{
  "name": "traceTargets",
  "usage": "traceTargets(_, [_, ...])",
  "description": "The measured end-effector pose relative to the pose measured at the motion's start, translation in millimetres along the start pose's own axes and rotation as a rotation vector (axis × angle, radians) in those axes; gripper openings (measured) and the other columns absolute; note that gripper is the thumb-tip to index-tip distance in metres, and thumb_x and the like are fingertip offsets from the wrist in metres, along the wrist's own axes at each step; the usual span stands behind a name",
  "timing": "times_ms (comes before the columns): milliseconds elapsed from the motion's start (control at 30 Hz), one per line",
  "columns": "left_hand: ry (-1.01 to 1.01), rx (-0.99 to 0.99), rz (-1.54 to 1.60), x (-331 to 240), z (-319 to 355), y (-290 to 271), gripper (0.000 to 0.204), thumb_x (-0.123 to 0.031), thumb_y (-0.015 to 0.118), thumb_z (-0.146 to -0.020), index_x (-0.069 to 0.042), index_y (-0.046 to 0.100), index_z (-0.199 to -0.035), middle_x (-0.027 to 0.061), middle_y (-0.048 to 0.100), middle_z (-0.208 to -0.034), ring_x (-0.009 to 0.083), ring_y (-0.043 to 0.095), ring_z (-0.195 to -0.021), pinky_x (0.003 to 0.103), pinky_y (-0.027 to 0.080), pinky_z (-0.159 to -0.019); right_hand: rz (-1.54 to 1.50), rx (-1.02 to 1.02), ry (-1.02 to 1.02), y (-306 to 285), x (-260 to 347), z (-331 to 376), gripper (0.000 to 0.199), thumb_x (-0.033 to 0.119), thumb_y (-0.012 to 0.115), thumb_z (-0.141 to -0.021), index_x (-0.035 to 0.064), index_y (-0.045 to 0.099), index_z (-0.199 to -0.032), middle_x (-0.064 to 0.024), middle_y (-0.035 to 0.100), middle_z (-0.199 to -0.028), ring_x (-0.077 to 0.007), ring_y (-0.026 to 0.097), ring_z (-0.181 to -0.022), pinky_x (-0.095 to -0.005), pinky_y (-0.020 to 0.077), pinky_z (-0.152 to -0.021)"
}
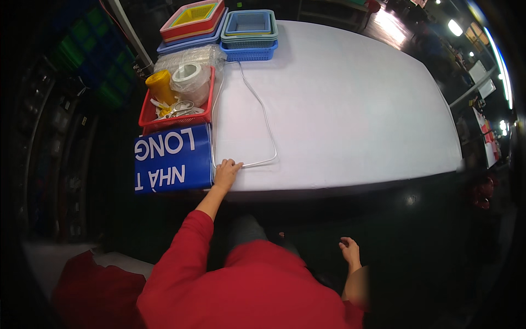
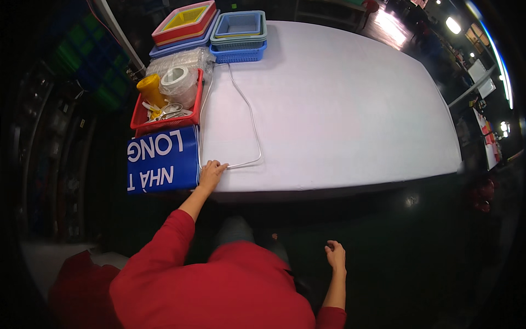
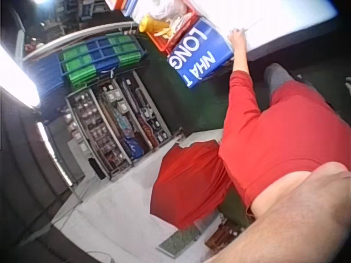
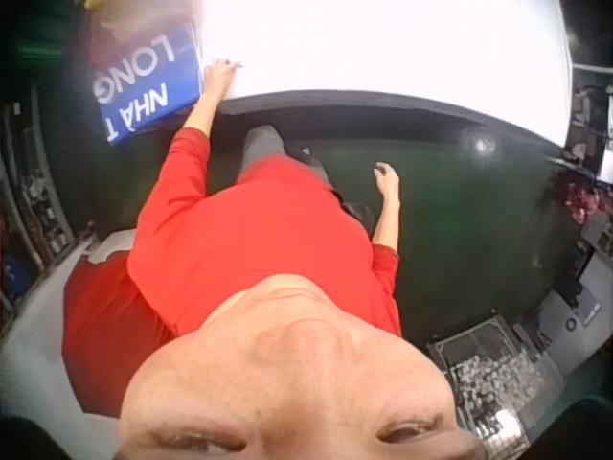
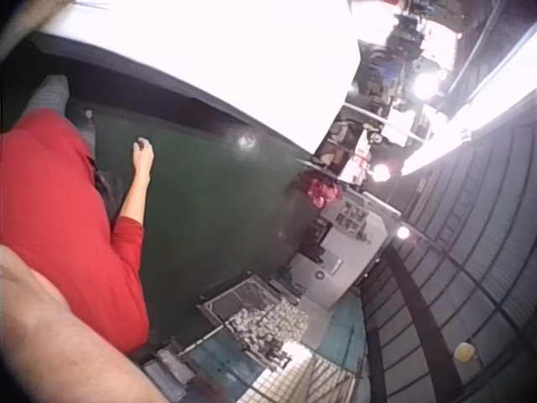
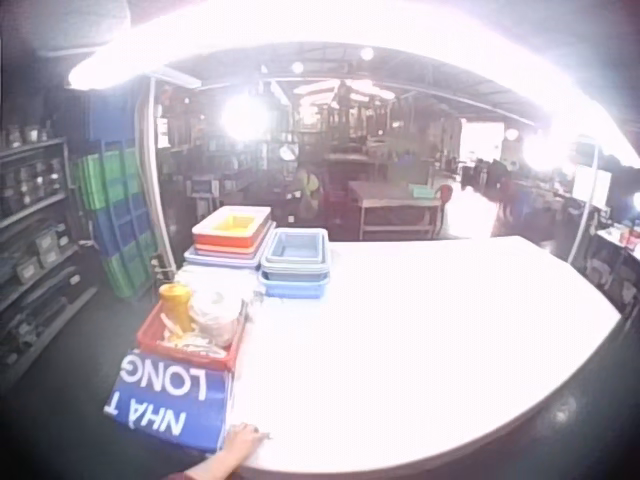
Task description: The person sorts metal clips on a white sheet, placing selected clips into a yellow basket. The person then folds a large printed banner and places it on the table.
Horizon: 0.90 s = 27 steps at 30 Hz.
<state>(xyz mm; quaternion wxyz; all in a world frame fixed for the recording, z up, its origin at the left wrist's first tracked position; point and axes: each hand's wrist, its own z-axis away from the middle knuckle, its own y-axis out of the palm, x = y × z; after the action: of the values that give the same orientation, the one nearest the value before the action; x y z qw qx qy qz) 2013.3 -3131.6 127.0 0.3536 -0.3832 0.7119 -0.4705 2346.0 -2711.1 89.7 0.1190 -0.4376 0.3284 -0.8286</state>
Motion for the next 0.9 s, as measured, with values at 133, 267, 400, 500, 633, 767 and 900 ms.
traceTargets(133, [0.073,0.134,-0.234,18,-3,-5,0.015,-0.022,0.056,-0.08,-0.02,0.064,-0.094,-0.0009,0.055,-0.086,0.018,0.051,-0.091,0.05,0.032,-0.09,0.032,0.063,0.074,-22,-38,16,0.029,0.013,0.061,-0.077,0.0028,0.06,-0.104,-0.015,0.062,-0.099,-0.0266,0.06,-0.093,-0.0347,0.0468,-0.082])
traceTargets(267, [-0.105,0.158,-0.368,0,-5,0,0.014,-0.022,0.054,-0.082,-0.019,0.063,-0.092,-0.0014,0.056,-0.091,0.0177,0.049,-0.097,0.058,0.026,-0.095,-0.073,0.015,0.128,-48,-85,13,0.031,0.012,0.061,-0.077,0.0025,0.059,-0.106,-0.0146,0.063,-0.097,-0.0238,0.061,-0.092,-0.0328,0.0482,-0.08])
traceTargets(400, [-0.374,0.142,-0.354,-83,-26,32,0.058,-0.018,0.061,-0.075,-0.014,0.039,-0.128,0.0092,0.034,-0.132,0.0286,0.021,-0.129,0.064,0.016,-0.099,-0.209,-0.017,0.206,-109,-123,-8,0.03,0.012,0.06,-0.078,0.0024,0.059,-0.107,-0.0152,0.063,-0.098,-0.024,0.061,-0.092,-0.0325,0.0482,-0.08])
traceTargets(500, [-0.296,0.016,-0.271,-170,-63,57,0.062,-0.014,0.058,-0.074,-0.013,0.034,-0.131,0.01,0.025,-0.138,0.0302,0.013,-0.133,0.061,0.015,-0.101,-0.25,-0.126,0.244,-173,-163,-37,0.03,0.012,0.059,-0.079,0.0023,0.058,-0.107,-0.0159,0.063,-0.1,-0.0239,0.061,-0.094,-0.0323,0.048,-0.08])
traceTargets(633, [-0.048,-0.044,-0.068,-338,-158,131,0.071,-0.005,0.057,-0.071,-0.01,0.026,-0.134,0.0154,0.018,-0.141,0.0337,0.012,-0.132,0.058,0.017,-0.1,-0.323,-0.251,0.393,-250,-260,-66,0.03,0.013,0.059,-0.08,0.0026,0.058,-0.108,-0.0131,0.063,-0.099,-0.0212,0.061,-0.09,-0.031,0.0478,-0.079])
traceTargets(767, [0.311,0.024,0.365,-599,-282,189,0.07,0.002,0.053,-0.07,-0.006,0.026,-0.134,0.0212,0.024,-0.137,0.0367,0.023,-0.127,0.048,0.023,-0.102,-0.405,-0.365,0.748,-295,-398,-42,0.029,0.012,0.059,-0.08,0.0033,0.059,-0.107,-0.0103,0.064,-0.093,-0.0169,0.062,-0.079,-0.0292,0.0487,-0.072])
traceTargets(900, [0.723,0.187,0.695,-898,-332,224,0.063,0.002,0.052,-0.072,-0.005,0.031,-0.131,0.0197,0.041,-0.127,0.0371,0.041,-0.115,0.042,0.037,-0.094,-0.763,-0.5,1.057,-313,-489,11,0.026,0.012,0.056,-0.082,0.0058,0.058,-0.107,-0.0063,0.064,-0.088,-0.0133,0.061,-0.07,-0.0283,0.0481,-0.057])
